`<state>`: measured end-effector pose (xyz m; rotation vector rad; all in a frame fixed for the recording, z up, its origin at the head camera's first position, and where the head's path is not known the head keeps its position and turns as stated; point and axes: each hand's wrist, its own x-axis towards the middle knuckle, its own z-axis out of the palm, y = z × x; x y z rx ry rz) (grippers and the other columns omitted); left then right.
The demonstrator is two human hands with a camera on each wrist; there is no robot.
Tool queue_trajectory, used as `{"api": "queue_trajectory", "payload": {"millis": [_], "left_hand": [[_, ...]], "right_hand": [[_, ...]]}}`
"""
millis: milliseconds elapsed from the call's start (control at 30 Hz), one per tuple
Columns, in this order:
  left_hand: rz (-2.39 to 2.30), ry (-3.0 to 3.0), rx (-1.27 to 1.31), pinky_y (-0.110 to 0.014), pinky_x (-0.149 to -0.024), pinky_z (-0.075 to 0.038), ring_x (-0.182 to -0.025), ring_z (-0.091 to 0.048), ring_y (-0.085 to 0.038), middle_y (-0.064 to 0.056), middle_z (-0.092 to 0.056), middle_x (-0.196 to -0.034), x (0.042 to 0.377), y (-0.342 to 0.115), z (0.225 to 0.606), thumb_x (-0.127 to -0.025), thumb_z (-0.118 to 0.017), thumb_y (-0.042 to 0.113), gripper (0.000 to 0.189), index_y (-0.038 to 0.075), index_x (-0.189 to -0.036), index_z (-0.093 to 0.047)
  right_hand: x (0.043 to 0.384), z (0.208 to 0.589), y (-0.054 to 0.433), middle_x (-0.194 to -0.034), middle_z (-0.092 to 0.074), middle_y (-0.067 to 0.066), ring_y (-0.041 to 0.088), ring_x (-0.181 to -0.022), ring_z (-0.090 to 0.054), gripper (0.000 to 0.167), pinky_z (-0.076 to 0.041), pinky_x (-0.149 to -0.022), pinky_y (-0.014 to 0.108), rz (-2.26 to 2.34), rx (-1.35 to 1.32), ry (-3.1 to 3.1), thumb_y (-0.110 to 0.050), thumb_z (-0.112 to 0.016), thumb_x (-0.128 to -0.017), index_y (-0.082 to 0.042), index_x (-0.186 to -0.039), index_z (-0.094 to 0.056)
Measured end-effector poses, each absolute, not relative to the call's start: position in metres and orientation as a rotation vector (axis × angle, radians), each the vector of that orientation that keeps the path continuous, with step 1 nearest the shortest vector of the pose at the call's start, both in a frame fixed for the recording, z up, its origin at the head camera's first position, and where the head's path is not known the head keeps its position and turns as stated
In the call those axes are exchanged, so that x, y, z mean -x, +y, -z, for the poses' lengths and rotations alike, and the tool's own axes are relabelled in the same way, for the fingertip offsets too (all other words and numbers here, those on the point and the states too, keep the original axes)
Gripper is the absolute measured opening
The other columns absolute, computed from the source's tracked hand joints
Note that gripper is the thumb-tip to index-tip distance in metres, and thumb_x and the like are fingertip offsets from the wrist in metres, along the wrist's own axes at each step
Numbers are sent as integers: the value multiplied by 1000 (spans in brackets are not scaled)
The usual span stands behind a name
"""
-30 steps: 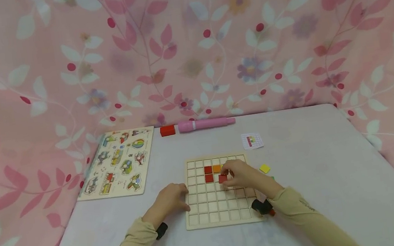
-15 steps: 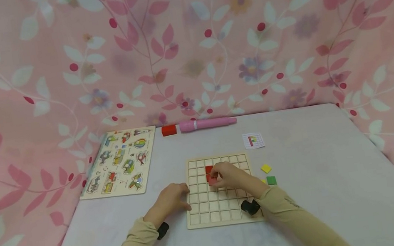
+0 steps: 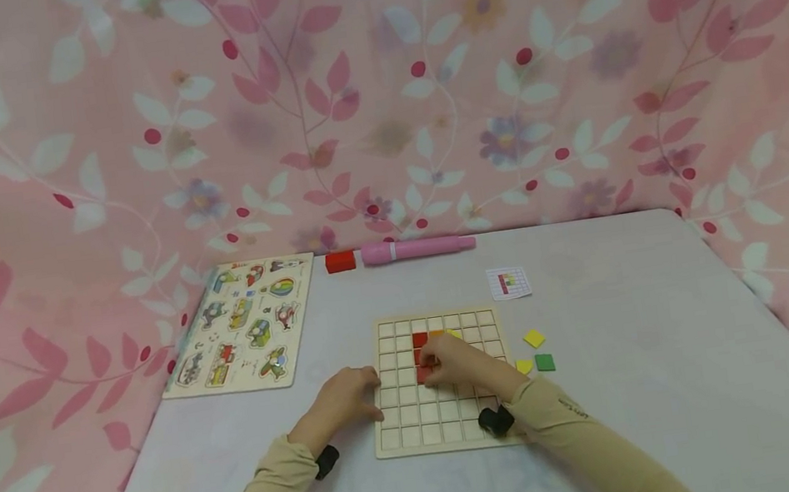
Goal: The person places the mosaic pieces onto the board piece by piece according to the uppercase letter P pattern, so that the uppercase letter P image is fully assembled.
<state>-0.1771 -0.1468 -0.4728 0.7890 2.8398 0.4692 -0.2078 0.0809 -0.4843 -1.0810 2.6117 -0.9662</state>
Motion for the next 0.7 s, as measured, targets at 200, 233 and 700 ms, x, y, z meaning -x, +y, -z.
{"api": "queue_trajectory", "payload": {"millis": [200, 233, 700], "left_hand": [[-477, 2839, -787, -37, -76, -45, -88, -56, -26, -6, -62, -100, 176, -147, 475, -55, -83, 22, 48, 2, -96, -67], [-478, 2839, -789, -37, -76, -45, -89, -56, -26, -6, -62, -100, 176, -147, 475, -55, -83, 22, 48, 2, -96, -67], [-472, 2845, -777, -36, -81, -45, -94, -56, -26, -6, -61, -103, 178, -149, 481, -56, -83, 22, 51, 2, -100, -66]], "right_hand": [[207, 485, 81, -77, -59, 2, 13, -69, -52, 16, -45, -61, 21, 946, 1089, 2619, -9, -74, -72, -3, -82, -64], [207, 486, 82, -77, -58, 1, 12, -69, -52, 17, -45, -61, 21, 944, 1093, 2626, -10, -74, -72, -3, -82, -63], [208, 487, 81, -80, -58, 3, 13, -71, -51, 19, -45, -63, 21, 913, 1143, 2654, -12, -74, -72, -2, -85, -64]]}}
